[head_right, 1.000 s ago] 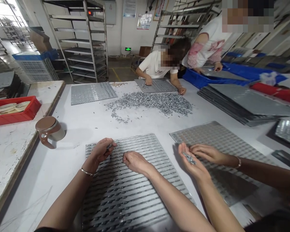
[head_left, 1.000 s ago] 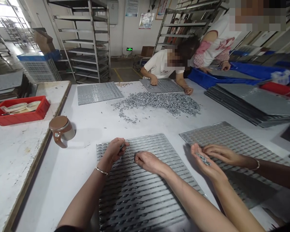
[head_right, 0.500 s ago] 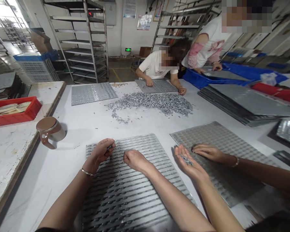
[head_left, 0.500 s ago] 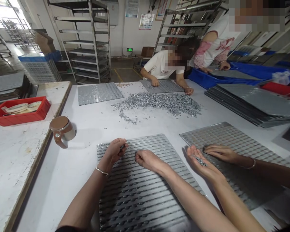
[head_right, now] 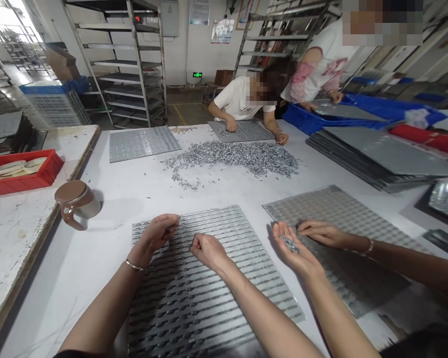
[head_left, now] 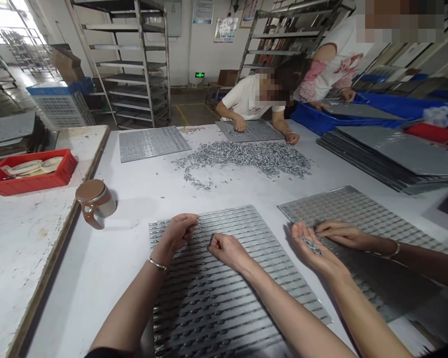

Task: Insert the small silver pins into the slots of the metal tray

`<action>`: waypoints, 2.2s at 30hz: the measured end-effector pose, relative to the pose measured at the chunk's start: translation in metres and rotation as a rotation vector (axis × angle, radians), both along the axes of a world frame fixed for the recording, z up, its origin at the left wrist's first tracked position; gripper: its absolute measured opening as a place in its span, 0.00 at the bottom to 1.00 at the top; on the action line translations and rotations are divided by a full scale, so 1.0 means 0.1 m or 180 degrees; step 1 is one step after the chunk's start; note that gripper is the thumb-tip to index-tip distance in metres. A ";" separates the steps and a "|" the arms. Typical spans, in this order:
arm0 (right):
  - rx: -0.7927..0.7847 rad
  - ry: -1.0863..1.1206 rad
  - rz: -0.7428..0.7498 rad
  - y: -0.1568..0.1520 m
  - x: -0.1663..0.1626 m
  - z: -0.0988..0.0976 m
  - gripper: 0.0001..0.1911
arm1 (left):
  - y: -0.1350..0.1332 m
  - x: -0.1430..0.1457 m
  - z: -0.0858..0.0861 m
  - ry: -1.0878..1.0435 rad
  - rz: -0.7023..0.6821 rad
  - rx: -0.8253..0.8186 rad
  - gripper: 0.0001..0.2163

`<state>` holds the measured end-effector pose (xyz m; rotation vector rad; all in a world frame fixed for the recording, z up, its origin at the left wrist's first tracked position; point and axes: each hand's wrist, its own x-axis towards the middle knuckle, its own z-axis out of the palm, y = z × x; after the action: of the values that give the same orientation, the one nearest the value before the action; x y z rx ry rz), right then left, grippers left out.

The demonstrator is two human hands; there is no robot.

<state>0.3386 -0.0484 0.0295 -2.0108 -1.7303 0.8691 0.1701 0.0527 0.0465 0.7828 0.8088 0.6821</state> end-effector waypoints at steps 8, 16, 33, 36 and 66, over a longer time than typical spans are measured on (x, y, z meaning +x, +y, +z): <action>0.1075 0.1514 -0.0688 -0.08 0.06 0.19 0.18 | -0.15 0.05 0.09 0.0048 -0.0643 0.0263 0.19; 0.1145 0.2144 -0.0812 -0.17 -0.08 0.21 0.23 | -0.29 0.11 0.21 0.0099 -0.0981 0.0374 0.20; 0.0449 -0.0666 -0.0376 -0.40 -0.26 -0.22 0.12 | -0.07 0.02 0.18 0.0108 -0.0148 0.0093 0.21; 0.0405 -0.0797 -0.0418 -0.39 -0.29 -0.21 0.10 | -0.08 0.02 0.28 -0.0096 -0.0085 -0.0103 0.19; 0.1558 0.0185 0.1018 -1.54 -0.05 0.34 0.10 | -2.11 0.41 -0.14 -0.1351 0.0616 -0.1856 0.11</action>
<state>0.3336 -0.2027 0.0633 -1.4073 -2.0236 0.5129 0.2109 -0.1587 0.0325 0.0250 0.6453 0.7030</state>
